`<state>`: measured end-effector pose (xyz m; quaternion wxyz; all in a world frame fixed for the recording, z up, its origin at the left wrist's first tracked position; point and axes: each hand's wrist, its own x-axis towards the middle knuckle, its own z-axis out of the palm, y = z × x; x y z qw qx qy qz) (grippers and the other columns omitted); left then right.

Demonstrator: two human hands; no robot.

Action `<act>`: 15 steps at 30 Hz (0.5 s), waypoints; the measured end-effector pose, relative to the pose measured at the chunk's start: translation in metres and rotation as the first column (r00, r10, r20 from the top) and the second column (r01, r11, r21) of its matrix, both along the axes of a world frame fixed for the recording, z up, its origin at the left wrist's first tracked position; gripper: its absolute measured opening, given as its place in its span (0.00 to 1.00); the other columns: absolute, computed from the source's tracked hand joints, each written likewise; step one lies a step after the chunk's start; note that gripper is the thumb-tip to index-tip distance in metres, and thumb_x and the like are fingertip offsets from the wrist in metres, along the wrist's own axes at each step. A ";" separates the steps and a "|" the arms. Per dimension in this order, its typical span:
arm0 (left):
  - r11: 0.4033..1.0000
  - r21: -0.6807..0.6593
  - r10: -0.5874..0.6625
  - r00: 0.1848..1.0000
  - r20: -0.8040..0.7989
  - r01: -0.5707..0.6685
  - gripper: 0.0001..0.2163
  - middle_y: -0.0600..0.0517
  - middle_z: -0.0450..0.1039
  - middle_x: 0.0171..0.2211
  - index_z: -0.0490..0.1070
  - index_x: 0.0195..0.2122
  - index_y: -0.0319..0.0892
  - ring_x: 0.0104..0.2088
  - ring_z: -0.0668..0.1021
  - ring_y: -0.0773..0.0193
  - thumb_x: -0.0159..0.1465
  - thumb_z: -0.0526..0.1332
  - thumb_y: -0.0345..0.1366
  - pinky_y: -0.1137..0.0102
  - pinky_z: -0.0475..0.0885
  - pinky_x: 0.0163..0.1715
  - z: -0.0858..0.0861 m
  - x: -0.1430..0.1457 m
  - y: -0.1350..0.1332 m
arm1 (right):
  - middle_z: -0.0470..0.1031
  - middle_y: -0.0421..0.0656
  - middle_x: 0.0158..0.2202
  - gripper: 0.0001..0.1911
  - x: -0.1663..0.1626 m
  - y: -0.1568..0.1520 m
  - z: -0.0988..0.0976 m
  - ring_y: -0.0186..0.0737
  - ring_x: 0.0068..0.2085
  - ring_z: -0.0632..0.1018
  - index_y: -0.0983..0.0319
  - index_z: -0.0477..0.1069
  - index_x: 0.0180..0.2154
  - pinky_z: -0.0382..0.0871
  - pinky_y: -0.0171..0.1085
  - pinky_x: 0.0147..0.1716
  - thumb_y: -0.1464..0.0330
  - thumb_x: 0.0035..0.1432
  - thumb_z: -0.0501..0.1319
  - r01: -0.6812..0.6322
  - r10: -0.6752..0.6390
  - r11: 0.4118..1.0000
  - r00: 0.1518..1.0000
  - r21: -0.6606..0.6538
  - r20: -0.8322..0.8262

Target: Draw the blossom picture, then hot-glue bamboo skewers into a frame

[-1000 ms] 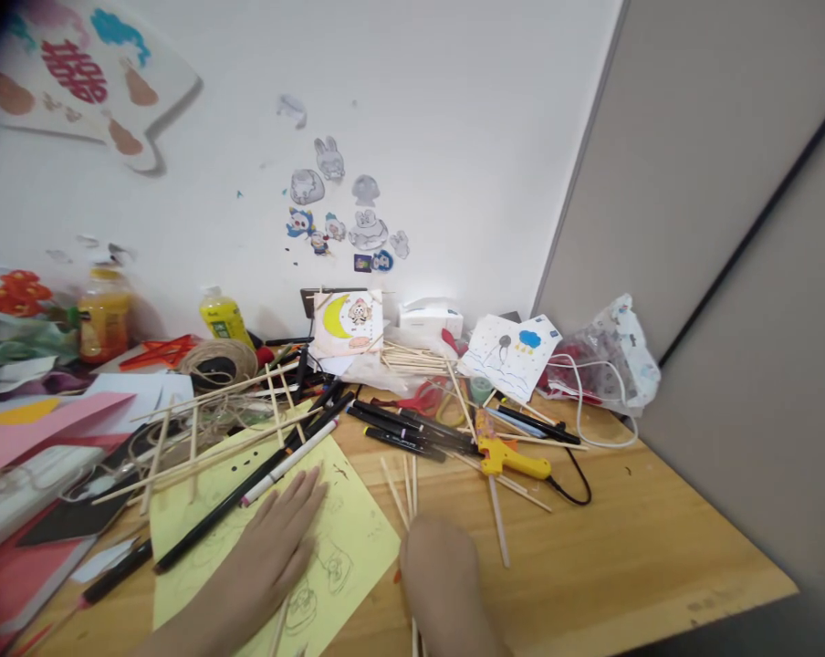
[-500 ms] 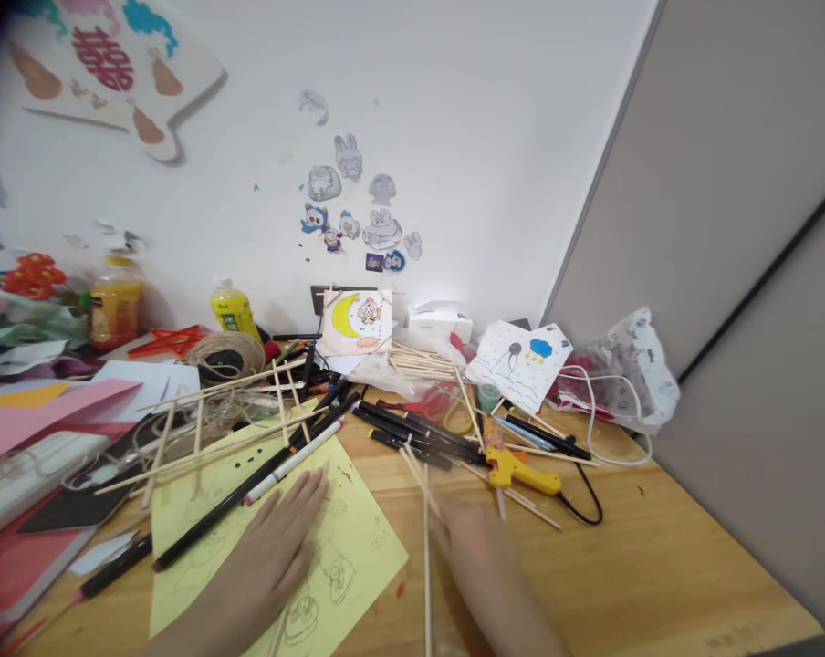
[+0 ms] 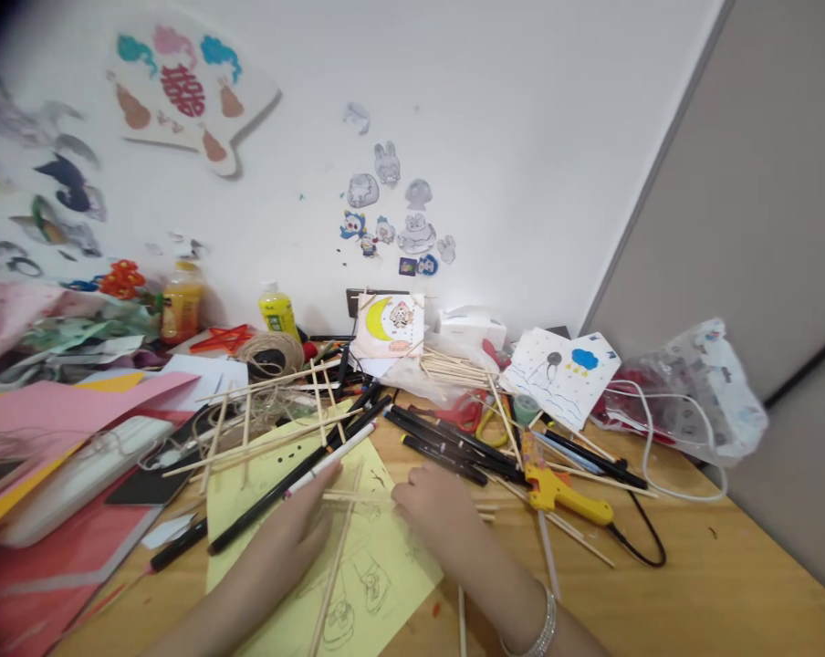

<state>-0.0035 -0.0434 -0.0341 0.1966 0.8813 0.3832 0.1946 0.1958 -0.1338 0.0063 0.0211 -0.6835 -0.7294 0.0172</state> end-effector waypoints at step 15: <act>0.997 0.082 -0.004 0.999 -0.050 0.008 0.23 0.44 0.69 0.54 0.65 0.55 0.37 0.54 0.72 0.57 0.58 0.49 0.30 0.61 0.66 0.54 -0.005 0.003 0.002 | 0.74 0.45 0.37 0.14 0.017 -0.015 -0.002 0.41 0.40 0.73 0.61 0.73 0.35 0.64 0.36 0.40 0.73 0.64 0.50 0.152 -0.115 0.965 0.978 0.212 -0.176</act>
